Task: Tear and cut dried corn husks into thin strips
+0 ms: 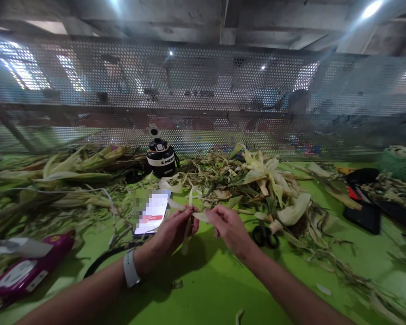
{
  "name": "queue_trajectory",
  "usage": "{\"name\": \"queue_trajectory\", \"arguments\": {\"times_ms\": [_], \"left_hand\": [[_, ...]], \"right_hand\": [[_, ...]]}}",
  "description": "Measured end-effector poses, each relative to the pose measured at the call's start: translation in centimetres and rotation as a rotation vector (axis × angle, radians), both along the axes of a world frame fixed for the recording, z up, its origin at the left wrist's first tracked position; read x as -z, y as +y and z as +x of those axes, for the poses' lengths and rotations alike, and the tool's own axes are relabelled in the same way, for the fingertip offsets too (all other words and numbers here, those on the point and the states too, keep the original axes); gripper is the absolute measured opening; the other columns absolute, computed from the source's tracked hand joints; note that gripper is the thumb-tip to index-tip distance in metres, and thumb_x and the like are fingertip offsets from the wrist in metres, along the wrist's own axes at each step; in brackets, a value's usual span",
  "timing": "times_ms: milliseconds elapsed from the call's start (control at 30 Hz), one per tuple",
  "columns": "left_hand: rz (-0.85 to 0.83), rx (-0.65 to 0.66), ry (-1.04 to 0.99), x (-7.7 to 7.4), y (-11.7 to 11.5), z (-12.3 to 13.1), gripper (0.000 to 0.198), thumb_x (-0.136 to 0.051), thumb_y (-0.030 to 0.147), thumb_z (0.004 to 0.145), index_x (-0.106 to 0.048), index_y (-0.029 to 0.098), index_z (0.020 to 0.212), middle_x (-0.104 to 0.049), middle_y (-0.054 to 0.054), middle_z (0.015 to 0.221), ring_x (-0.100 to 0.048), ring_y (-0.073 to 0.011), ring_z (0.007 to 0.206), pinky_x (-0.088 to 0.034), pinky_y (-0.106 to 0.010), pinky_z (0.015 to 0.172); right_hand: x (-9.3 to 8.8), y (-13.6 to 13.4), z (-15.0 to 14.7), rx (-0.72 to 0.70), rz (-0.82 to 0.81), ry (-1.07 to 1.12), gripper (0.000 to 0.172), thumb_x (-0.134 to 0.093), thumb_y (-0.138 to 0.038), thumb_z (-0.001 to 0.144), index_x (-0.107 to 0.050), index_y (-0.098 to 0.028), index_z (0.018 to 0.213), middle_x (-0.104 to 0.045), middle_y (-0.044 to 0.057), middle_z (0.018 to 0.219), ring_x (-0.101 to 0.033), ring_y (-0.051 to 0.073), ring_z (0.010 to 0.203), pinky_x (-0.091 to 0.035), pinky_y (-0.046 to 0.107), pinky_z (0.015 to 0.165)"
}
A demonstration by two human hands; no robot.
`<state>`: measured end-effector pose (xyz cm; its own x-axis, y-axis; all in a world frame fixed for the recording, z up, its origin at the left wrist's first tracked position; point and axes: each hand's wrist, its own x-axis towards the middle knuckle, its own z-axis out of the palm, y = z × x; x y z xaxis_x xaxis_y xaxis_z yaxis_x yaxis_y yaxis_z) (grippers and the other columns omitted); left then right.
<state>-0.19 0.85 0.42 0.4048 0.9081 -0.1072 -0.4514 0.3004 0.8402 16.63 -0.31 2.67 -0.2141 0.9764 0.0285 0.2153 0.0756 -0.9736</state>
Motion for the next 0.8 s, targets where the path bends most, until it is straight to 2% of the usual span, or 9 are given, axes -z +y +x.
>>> {"name": "queue_trajectory", "arguments": {"times_ms": [100, 167, 267, 367, 467, 533, 667, 733, 800], "left_hand": [[-0.086, 0.109, -0.066, -0.2, 0.1, -0.2, 0.025, -0.065, 0.040, 0.075, -0.061, 0.016, 0.077, -0.053, 0.003, 0.049, -0.046, -0.0093, 0.045, -0.035, -0.021, 0.048], [-0.134, 0.134, -0.086, -0.2, -0.1, -0.1, 0.024, -0.068, 0.039, 0.073, -0.060, 0.015, 0.072, -0.052, 0.003, 0.047, -0.045, -0.0085, 0.043, -0.035, -0.020, 0.047], [-0.101, 0.142, -0.110, -0.1, 0.0, -0.1, 0.026, -0.071, 0.038, 0.072, -0.059, 0.015, 0.071, -0.049, 0.005, 0.047, -0.043, -0.0061, 0.041, -0.033, -0.019, 0.045], [-0.044, 0.104, -0.121, -0.5, 0.5, -0.6, 0.028, -0.073, 0.039, 0.071, -0.058, 0.016, 0.078, -0.042, 0.009, 0.045, -0.036, -0.0034, 0.039, -0.028, -0.015, 0.042], [-0.037, 0.083, -0.123, -1.0, 1.0, -1.3, 0.029, -0.077, 0.035, 0.068, -0.059, 0.015, 0.078, -0.040, 0.010, 0.045, -0.033, -0.0018, 0.039, -0.026, -0.013, 0.041], [-0.042, 0.122, -0.118, -1.1, 1.1, -1.3, 0.029, -0.077, 0.035, 0.068, -0.059, 0.014, 0.075, -0.042, 0.010, 0.044, -0.033, -0.0016, 0.038, -0.026, -0.014, 0.040], [0.005, 0.220, -0.018, -0.5, 0.8, -0.9, 0.029, -0.070, 0.041, 0.074, -0.058, 0.015, 0.069, -0.046, 0.008, 0.039, -0.034, -0.0029, 0.032, -0.021, -0.018, 0.037], [0.027, 0.237, 0.037, -0.3, 0.7, -0.8, 0.029, -0.068, 0.042, 0.076, -0.058, 0.016, 0.069, -0.045, 0.009, 0.034, -0.029, -0.0028, 0.027, -0.017, -0.020, 0.035], [0.029, 0.242, 0.052, -0.3, 0.7, -1.0, 0.027, -0.069, 0.041, 0.075, -0.058, 0.017, 0.071, -0.041, 0.011, 0.032, -0.023, -0.0023, 0.025, -0.016, -0.020, 0.034]], "right_hand": [[-0.2, 0.5, 0.4, 0.126, 0.061, 0.074, 0.031, -0.056, -0.052, 0.082, -0.060, -0.022, 0.089, -0.058, 0.001, 0.078, -0.054, 0.018, 0.073, -0.042, 0.029, 0.066], [0.0, 0.6, 0.3, 0.029, 0.068, 0.053, 0.034, -0.058, -0.053, 0.082, -0.062, -0.022, 0.095, -0.061, 0.003, 0.085, -0.055, 0.020, 0.083, -0.042, 0.030, 0.072], [0.5, 0.3, -0.1, -0.130, 0.054, -0.038, 0.036, -0.053, -0.055, 0.085, -0.064, -0.020, 0.082, -0.059, 0.001, 0.075, -0.053, 0.018, 0.073, -0.040, 0.028, 0.065], [0.8, -0.2, -0.4, -0.149, 0.082, -0.114, 0.037, -0.052, -0.053, 0.086, -0.060, -0.019, 0.073, -0.051, -0.002, 0.063, -0.044, 0.014, 0.060, -0.033, 0.025, 0.055], [0.9, -0.4, -0.4, -0.176, 0.055, -0.110, 0.035, -0.053, -0.050, 0.086, -0.057, -0.019, 0.069, -0.046, -0.003, 0.061, -0.040, 0.013, 0.058, -0.032, 0.025, 0.054], [0.8, -0.3, -0.4, -0.174, 0.006, -0.057, 0.032, -0.054, -0.048, 0.086, -0.059, -0.020, 0.073, -0.051, -0.002, 0.066, -0.045, 0.014, 0.062, -0.036, 0.026, 0.057], [0.5, -0.2, -0.6, -0.217, -0.094, 0.115, 0.026, -0.054, -0.046, 0.086, -0.064, -0.023, 0.093, -0.062, 0.002, 0.086, -0.055, 0.020, 0.083, -0.043, 0.031, 0.076], [0.7, -0.2, -0.7, -0.250, -0.101, 0.147, 0.029, -0.058, -0.048, 0.083, -0.064, -0.023, 0.097, -0.062, 0.001, 0.084, -0.055, 0.019, 0.080, -0.043, 0.031, 0.077], [0.9, -0.1, -0.7, -0.284, -0.088, 0.132, 0.032, -0.061, -0.050, 0.081, -0.063, -0.022, 0.097, -0.058, 0.000, 0.079, -0.052, 0.016, 0.073, -0.043, 0.029, 0.072]]}}
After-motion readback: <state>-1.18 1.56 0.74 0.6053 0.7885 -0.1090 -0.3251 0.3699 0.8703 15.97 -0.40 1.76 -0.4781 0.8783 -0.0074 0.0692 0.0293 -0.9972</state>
